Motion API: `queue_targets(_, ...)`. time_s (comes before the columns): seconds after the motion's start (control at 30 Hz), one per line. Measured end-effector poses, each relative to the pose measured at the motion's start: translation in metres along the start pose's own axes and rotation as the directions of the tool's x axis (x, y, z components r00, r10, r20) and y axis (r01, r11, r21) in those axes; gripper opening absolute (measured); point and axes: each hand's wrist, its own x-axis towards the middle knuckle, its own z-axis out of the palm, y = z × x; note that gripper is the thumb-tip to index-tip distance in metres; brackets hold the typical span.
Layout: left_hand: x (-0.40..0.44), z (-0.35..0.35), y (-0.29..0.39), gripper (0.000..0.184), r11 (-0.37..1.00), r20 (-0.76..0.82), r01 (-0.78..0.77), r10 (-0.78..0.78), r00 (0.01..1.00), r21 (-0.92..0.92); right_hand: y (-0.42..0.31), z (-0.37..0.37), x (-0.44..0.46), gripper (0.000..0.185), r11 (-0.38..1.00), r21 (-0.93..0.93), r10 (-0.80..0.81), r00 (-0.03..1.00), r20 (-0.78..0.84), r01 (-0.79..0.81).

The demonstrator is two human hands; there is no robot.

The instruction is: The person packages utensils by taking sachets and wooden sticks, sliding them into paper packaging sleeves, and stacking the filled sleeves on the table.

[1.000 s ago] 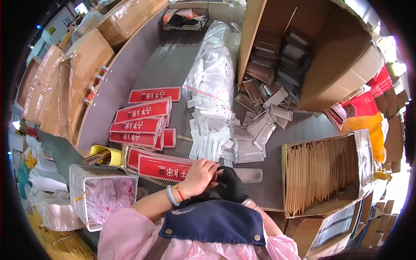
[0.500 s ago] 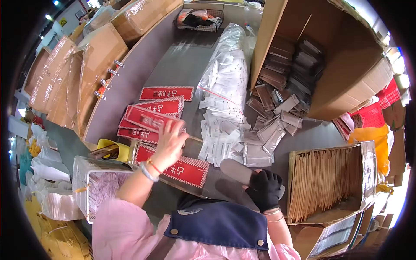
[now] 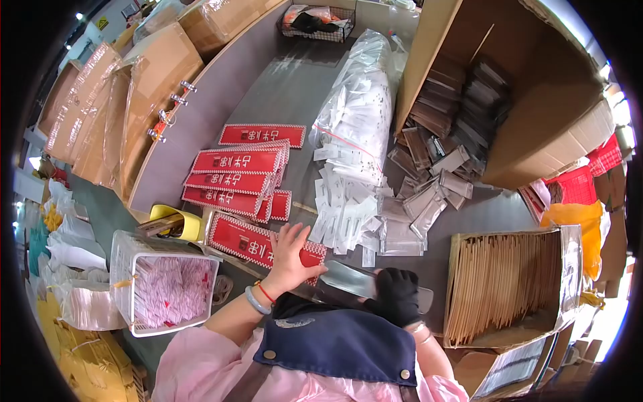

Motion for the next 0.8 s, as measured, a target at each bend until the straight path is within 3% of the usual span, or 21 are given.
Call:
queue_targets(0.07, -0.001, -0.001, 0.002, 0.100, 1.000, 0.010, 0.005, -0.005, 1.000, 0.023, -0.010, 0.021, 0.014, 0.057, 0.997, 0.064, -0.034, 0.999, 0.030, 0.032)
queue_targets(0.17, 0.009, -0.009, 0.006, 0.092, 0.996, 0.004, -0.052, 0.052, 0.999, 0.066, -0.030, 0.048, 0.033, 0.060, 0.974, 0.192, -0.101, 0.990, -0.103, 0.119)
queue_targets(0.23, 0.024, -0.013, 0.009, 0.076, 0.981, 0.022, -0.126, 0.130, 0.991, -0.145, -0.028, 0.029, 0.033, 0.059, 0.977, 0.175, -0.088, 0.979, -0.186, 0.121)
queue_targets(0.27, 0.035, -0.004, 0.012, 0.057, 0.974, -0.079, -0.184, 0.174, 0.982, -0.135, -0.024, 0.020, 0.032, 0.058, 0.979, 0.161, -0.081, 0.963, -0.255, 0.125)
queue_targets(0.3, 0.048, 0.004, 0.019, 0.057, 0.973, -0.084, -0.184, 0.174, 0.981, -0.138, -0.013, 0.017, 0.028, 0.058, 0.980, 0.155, -0.085, 0.963, -0.255, 0.127)
queue_targets(0.4, 0.085, 0.033, 0.030, 0.044, 0.998, 0.123, -0.052, 0.058, 0.991, -0.047, 0.031, 0.006, 0.003, 0.051, 0.984, 0.153, 0.140, 0.920, -0.367, -0.089)
queue_targets(0.47, 0.101, 0.042, 0.028, 0.041, 0.997, 0.141, -0.043, 0.052, 0.989, -0.068, 0.051, -0.006, -0.015, 0.049, 0.981, 0.131, 0.182, 0.894, -0.410, -0.140)
queue_targets(0.53, 0.109, 0.043, 0.028, 0.031, 0.989, 0.175, 0.004, 0.022, 0.984, -0.145, 0.063, -0.019, -0.034, 0.044, 0.944, 0.151, 0.330, 0.818, -0.471, -0.294)
queue_targets(0.63, 0.111, 0.041, 0.022, 0.025, 0.974, 0.145, 0.040, -0.007, 0.989, -0.224, 0.081, -0.027, -0.059, 0.043, 0.914, 0.124, 0.392, 0.757, -0.523, -0.387)
queue_targets(0.8, 0.123, 0.014, 0.035, 0.016, 0.992, 0.106, -0.026, 0.039, 0.994, -0.127, 0.105, -0.035, -0.079, 0.040, 0.891, 0.104, 0.411, 0.686, -0.600, -0.442)
